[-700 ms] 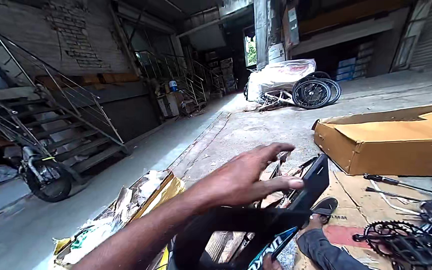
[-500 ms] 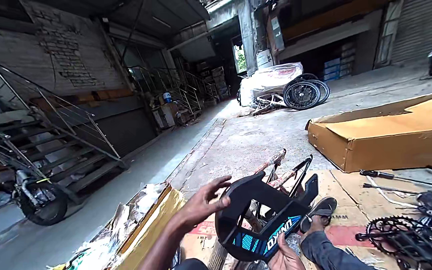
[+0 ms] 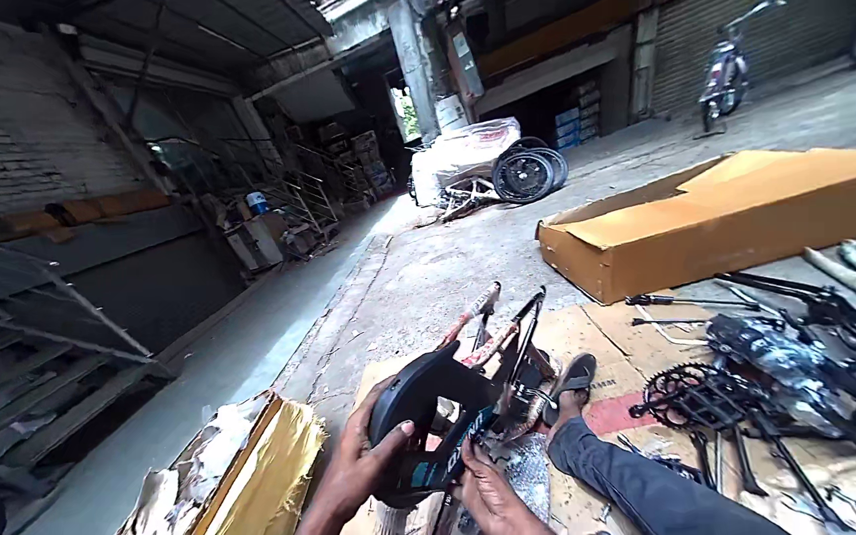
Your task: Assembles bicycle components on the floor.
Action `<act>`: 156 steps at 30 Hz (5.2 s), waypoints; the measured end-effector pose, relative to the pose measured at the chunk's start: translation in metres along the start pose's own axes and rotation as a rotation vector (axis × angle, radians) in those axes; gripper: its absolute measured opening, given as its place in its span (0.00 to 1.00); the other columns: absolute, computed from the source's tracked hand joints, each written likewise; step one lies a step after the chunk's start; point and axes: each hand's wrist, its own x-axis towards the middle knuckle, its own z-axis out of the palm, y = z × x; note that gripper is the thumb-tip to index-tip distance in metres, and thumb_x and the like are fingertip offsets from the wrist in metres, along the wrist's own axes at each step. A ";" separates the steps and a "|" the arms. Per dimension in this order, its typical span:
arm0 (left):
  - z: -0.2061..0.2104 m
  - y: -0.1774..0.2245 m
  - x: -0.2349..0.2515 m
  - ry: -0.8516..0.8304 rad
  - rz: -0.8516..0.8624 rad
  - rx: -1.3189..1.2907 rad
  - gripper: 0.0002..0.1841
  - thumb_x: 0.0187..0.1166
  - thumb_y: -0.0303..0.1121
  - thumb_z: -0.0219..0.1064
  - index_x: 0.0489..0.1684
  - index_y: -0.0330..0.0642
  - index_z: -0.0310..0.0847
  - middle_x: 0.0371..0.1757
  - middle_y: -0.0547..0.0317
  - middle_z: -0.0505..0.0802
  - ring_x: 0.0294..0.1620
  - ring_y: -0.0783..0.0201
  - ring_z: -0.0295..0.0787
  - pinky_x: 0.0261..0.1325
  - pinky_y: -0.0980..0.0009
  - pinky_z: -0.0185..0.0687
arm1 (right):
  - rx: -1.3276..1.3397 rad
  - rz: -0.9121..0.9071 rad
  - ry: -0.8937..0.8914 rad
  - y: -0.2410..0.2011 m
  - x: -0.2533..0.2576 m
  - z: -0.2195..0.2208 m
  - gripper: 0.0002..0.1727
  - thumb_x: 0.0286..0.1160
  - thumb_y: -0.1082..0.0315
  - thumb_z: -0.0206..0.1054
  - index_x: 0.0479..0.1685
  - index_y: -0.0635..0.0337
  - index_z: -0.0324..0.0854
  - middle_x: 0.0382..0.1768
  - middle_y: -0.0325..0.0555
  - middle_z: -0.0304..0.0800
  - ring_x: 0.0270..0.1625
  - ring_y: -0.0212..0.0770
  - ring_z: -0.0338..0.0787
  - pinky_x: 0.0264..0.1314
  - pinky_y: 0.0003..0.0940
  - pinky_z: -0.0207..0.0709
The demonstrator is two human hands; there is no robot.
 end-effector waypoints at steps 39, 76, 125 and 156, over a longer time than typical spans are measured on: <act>0.002 -0.018 -0.010 0.025 0.092 0.043 0.46 0.72 0.42 0.75 0.88 0.29 0.55 0.78 0.47 0.81 0.74 0.64 0.82 0.77 0.65 0.81 | -0.087 0.033 0.013 -0.021 -0.003 -0.005 0.36 0.92 0.57 0.57 0.94 0.51 0.44 0.71 0.59 0.79 0.60 0.52 0.90 0.59 0.53 0.86; 0.010 -0.019 -0.011 0.046 0.093 -0.007 0.47 0.70 0.43 0.77 0.90 0.37 0.56 0.79 0.50 0.80 0.75 0.60 0.82 0.75 0.63 0.82 | -0.037 0.052 -0.040 -0.016 0.000 -0.019 0.29 0.93 0.57 0.55 0.88 0.54 0.53 0.63 0.59 0.85 0.57 0.56 0.92 0.57 0.57 0.88; 0.018 0.005 -0.004 -0.027 0.032 0.010 0.38 0.76 0.36 0.70 0.90 0.60 0.60 0.74 0.60 0.86 0.66 0.61 0.88 0.66 0.55 0.88 | -0.178 -0.017 0.001 -0.034 0.018 -0.021 0.23 0.94 0.61 0.51 0.83 0.56 0.60 0.58 0.59 0.86 0.51 0.54 0.92 0.52 0.54 0.88; 0.008 0.003 0.003 -0.106 0.057 -0.028 0.35 0.75 0.30 0.72 0.85 0.59 0.67 0.66 0.58 0.90 0.61 0.58 0.91 0.63 0.56 0.91 | -0.111 0.008 -0.013 -0.022 0.010 -0.015 0.28 0.96 0.61 0.48 0.89 0.56 0.47 0.61 0.64 0.83 0.52 0.57 0.92 0.49 0.54 0.90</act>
